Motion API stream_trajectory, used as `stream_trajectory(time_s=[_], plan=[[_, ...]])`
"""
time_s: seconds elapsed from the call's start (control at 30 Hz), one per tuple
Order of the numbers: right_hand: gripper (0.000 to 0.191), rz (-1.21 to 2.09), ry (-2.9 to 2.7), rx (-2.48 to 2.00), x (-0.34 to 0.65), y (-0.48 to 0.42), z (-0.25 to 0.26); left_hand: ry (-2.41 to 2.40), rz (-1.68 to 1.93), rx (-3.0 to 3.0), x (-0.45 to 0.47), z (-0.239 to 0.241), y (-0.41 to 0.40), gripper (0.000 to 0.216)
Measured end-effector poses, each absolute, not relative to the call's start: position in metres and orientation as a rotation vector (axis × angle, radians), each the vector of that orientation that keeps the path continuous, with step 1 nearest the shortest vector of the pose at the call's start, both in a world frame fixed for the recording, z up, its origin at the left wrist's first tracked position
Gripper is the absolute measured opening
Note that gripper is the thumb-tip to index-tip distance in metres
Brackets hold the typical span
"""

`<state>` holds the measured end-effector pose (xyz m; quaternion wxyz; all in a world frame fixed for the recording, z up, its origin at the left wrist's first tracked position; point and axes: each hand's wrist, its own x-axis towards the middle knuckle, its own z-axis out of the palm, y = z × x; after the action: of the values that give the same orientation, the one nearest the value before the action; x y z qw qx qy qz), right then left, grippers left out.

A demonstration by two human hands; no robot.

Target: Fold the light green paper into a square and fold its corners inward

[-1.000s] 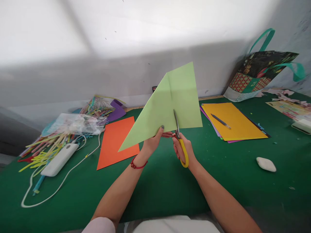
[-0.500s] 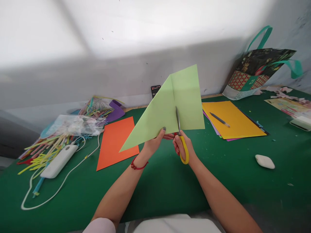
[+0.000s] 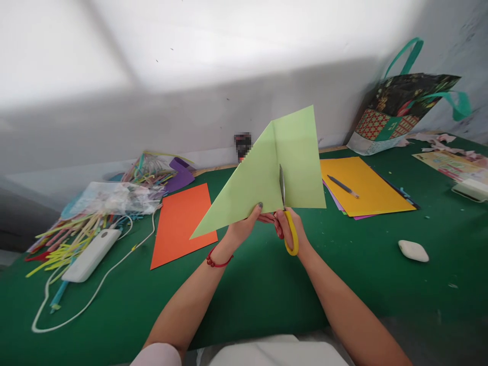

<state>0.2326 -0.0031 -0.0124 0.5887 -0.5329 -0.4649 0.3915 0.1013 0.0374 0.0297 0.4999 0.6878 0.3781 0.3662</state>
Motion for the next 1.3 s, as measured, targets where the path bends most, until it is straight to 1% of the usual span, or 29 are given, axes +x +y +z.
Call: stream_trajectory(time_s=[0.3, 0.47, 0.77, 1.1, 1.3], plan=[[0.044, 0.933, -1.038, -1.293, 0.232, -0.006, -0.005, 0.863, 0.898, 1.623, 0.101, 0.026, 0.038, 0.045], [0.044, 0.922, -1.037, -1.305, 0.229, -0.007, -0.003, 0.952, 0.882, 1.612, 0.103, 0.028, 0.035, 0.047], [0.047, 0.933, -1.133, -1.329, 0.218, -0.008, -0.012, 1.031, 0.979, 1.532, 0.086, 0.012, 0.024, 0.04], [0.047, 1.004, -1.092, -1.318, 0.214, -0.005, -0.025, 0.93, 0.876, 1.486, 0.081, 0.007, 0.027, 0.05], [0.047, 0.97, -1.134, -1.368, 0.215, -0.004, -0.025, 0.927, 0.91, 1.468, 0.079, 0.002, 0.03, 0.049]])
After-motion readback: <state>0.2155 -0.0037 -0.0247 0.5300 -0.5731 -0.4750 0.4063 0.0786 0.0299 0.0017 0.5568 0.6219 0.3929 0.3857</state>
